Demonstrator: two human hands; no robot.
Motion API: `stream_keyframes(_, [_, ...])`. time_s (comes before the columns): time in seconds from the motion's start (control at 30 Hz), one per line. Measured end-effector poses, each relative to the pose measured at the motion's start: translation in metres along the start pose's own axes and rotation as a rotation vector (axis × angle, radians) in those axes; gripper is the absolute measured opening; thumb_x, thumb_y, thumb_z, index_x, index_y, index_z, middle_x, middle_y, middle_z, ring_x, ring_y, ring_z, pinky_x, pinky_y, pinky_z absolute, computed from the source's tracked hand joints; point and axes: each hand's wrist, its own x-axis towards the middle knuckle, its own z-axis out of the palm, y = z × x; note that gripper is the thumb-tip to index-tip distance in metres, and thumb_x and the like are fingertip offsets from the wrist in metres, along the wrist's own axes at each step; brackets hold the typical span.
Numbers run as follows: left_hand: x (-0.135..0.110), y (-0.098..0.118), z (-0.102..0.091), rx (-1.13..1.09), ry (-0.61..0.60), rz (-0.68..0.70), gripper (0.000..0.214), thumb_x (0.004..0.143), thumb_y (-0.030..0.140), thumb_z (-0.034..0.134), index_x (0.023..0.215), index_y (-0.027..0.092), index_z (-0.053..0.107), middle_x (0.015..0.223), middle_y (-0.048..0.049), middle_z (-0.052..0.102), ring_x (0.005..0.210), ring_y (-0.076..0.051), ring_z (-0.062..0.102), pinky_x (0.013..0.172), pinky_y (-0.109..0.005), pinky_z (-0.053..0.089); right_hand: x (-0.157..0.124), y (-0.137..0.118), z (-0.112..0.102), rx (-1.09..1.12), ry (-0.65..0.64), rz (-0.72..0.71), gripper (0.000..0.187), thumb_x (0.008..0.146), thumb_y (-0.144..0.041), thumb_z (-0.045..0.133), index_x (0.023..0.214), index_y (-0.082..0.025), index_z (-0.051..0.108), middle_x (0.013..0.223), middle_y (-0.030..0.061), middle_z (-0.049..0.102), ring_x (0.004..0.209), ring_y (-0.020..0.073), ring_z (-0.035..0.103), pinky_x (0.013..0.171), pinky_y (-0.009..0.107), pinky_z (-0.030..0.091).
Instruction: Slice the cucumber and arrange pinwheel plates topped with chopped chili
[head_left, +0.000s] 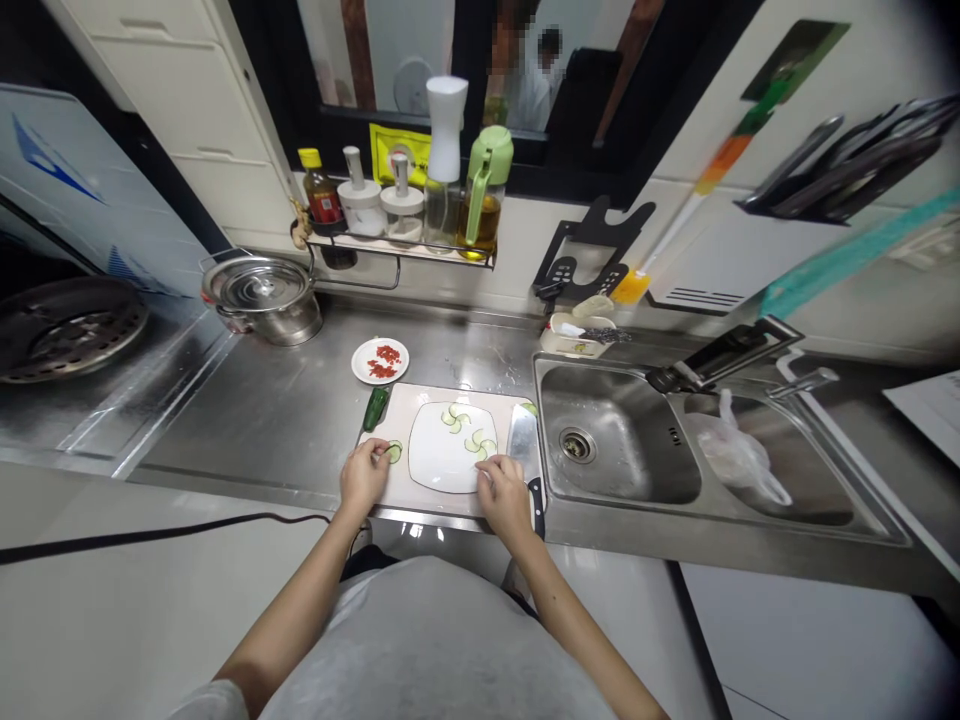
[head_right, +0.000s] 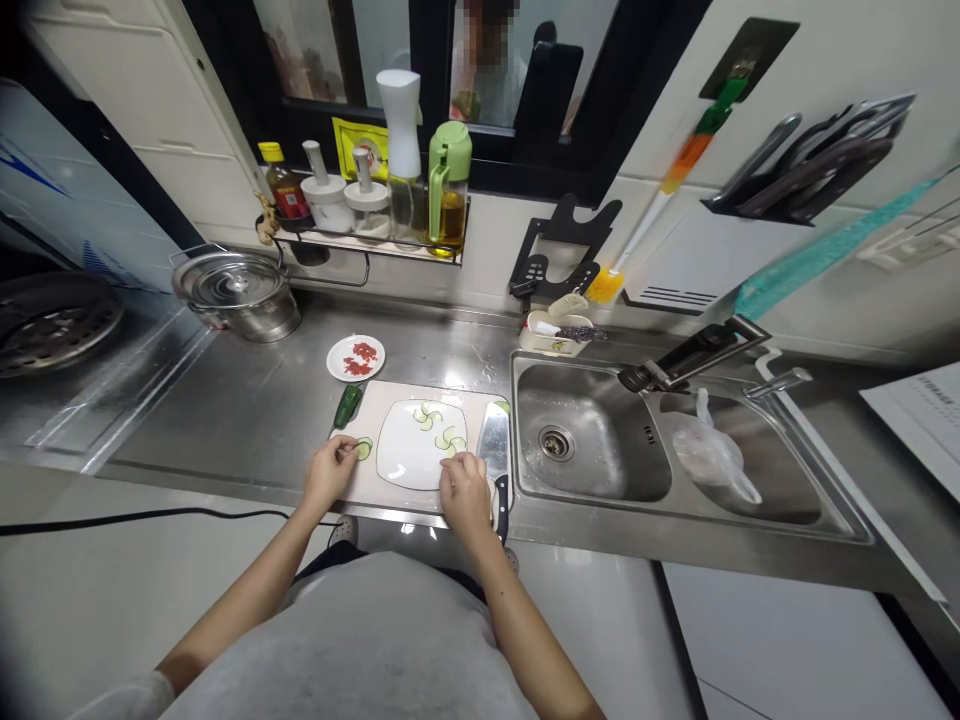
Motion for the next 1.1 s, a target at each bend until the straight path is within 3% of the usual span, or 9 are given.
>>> stream_keyframes(0.27, [-0.001, 0.002, -0.002, 0.266, 0.061, 0.097, 0.022, 0.088, 0.026, 0.047, 0.096, 0.025, 0.067, 0.100, -0.0070, 0.068, 0.096, -0.024, 0.057, 0.082, -0.033, 0.042, 0.005, -0.007, -0.002, 0.012, -0.023, -0.009, 0.025, 0.090, -0.022, 0.044, 0.096, -0.021, 0.068, 0.096, 0.0072, 0.061, 0.095, 0.0219, 0.049, 0.080, 0.031, 0.043])
stream_keyframes(0.37, [-0.002, 0.001, -0.002, 0.252, 0.072, 0.124, 0.022, 0.088, 0.027, 0.046, 0.093, 0.026, 0.067, 0.099, -0.0075, 0.067, 0.096, -0.024, 0.057, 0.083, -0.033, 0.041, 0.006, -0.008, -0.002, 0.012, -0.043, -0.009, 0.025, 0.090, -0.021, 0.043, 0.094, -0.021, 0.068, 0.094, 0.0070, 0.062, 0.095, 0.0222, 0.049, 0.079, 0.031, 0.042])
stream_keyframes(0.47, [0.000, -0.001, 0.000, 0.073, 0.076, 0.097, 0.019, 0.086, 0.028, 0.048, 0.090, 0.024, 0.066, 0.094, -0.0053, 0.067, 0.090, -0.021, 0.058, 0.082, -0.032, 0.043, 0.008, -0.010, -0.002, 0.020, -0.056, -0.010, 0.026, 0.090, -0.021, 0.043, 0.094, -0.020, 0.068, 0.094, 0.0070, 0.062, 0.094, 0.0223, 0.050, 0.079, 0.031, 0.042])
stream_keyframes(0.63, [0.007, 0.005, 0.001, -0.450, -0.029, -0.039, 0.022, 0.077, 0.034, 0.055, 0.088, 0.017, 0.063, 0.074, -0.0015, 0.063, 0.067, -0.013, 0.055, 0.069, -0.026, 0.047, 0.021, -0.020, -0.001, 0.114, -0.076, -0.026, 0.026, 0.090, -0.021, 0.042, 0.096, -0.020, 0.068, 0.095, 0.0071, 0.064, 0.095, 0.0217, 0.053, 0.085, 0.033, 0.043])
stream_keyframes(0.73, [0.009, 0.015, -0.004, -0.654, -0.103, -0.005, 0.024, 0.071, 0.037, 0.060, 0.083, 0.016, 0.063, 0.073, -0.0022, 0.063, 0.066, -0.012, 0.055, 0.067, -0.025, 0.046, 0.033, -0.031, 0.000, 0.192, -0.126, -0.027, 0.026, 0.090, -0.021, 0.043, 0.100, -0.020, 0.067, 0.095, 0.0069, 0.065, 0.095, 0.0209, 0.055, 0.086, 0.033, 0.043])
stream_keyframes(0.97, [-0.005, 0.046, -0.021, -0.764, -0.271, 0.130, 0.028, 0.069, 0.040, 0.068, 0.083, 0.016, 0.066, 0.076, -0.0023, 0.064, 0.071, -0.013, 0.056, 0.069, -0.025, 0.045, 0.047, -0.049, 0.006, 0.343, -0.190, -0.056, 0.022, 0.087, -0.026, 0.051, 0.103, -0.020, 0.065, 0.092, 0.0051, 0.066, 0.094, 0.0207, 0.055, 0.087, 0.036, 0.042])
stream_keyframes(1.1, [-0.017, 0.057, -0.019, -0.785, -0.327, 0.162, 0.025, 0.070, 0.038, 0.069, 0.082, 0.016, 0.067, 0.074, -0.0015, 0.063, 0.070, -0.013, 0.056, 0.069, -0.026, 0.045, 0.043, -0.048, 0.010, 0.441, -0.217, -0.054, 0.015, 0.084, -0.025, 0.054, 0.093, -0.020, 0.065, 0.086, 0.0031, 0.065, 0.087, 0.0179, 0.057, 0.082, 0.032, 0.042])
